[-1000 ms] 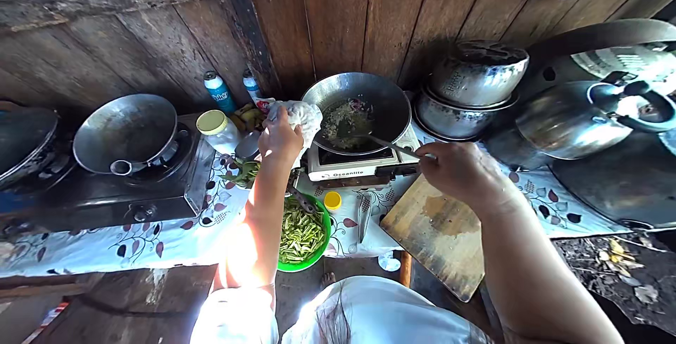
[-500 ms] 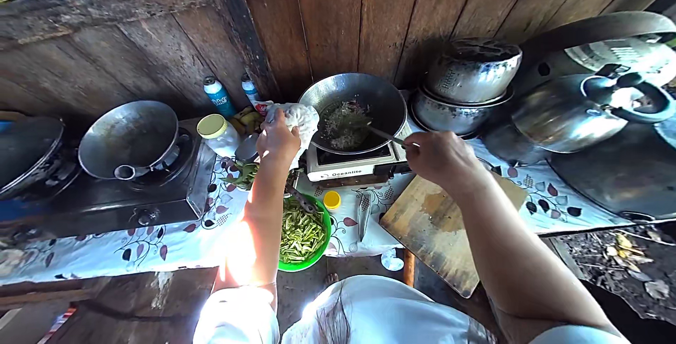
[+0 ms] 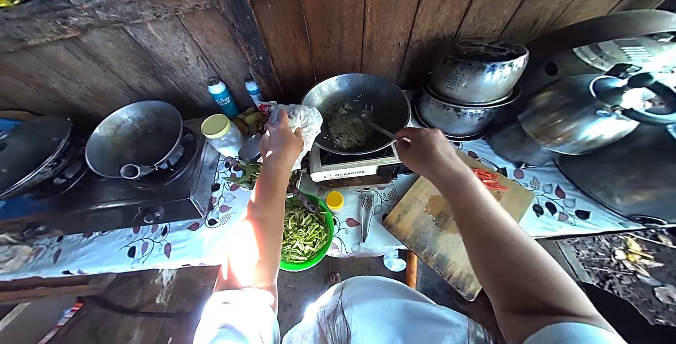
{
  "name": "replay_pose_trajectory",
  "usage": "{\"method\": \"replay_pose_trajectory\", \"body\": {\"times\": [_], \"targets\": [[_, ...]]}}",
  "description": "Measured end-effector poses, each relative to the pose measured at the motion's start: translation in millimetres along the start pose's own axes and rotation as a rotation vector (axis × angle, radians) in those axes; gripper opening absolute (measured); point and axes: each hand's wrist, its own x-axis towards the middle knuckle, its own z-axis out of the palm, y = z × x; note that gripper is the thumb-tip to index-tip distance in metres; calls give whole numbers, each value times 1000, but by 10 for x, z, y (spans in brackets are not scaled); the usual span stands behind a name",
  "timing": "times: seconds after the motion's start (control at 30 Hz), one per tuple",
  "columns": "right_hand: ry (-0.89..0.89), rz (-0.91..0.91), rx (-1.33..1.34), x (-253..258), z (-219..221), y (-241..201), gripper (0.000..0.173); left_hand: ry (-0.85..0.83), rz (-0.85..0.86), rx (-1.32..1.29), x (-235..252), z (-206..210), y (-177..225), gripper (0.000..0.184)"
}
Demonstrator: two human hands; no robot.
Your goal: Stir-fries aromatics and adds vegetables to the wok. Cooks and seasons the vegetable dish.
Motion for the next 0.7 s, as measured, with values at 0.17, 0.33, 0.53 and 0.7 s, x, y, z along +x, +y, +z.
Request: {"method": "replay_pose_trajectory", "body": {"times": [0.17,0.33,0.53,0.7], "targets": [[78,-187,-70,-620,-458,175,22,9,6,-12,-5,0,-15,62],[-9,-61,-192,-584,-414,18,22,10,-7,-17,-4,5,7,61],[0,-81,-83,29,231,-100,31,1,-22,-2,-3,-12,21,62],[-10,-125,-76,-409,-81,-64,24,14,11,-27,-18,0,-13,62]]}}
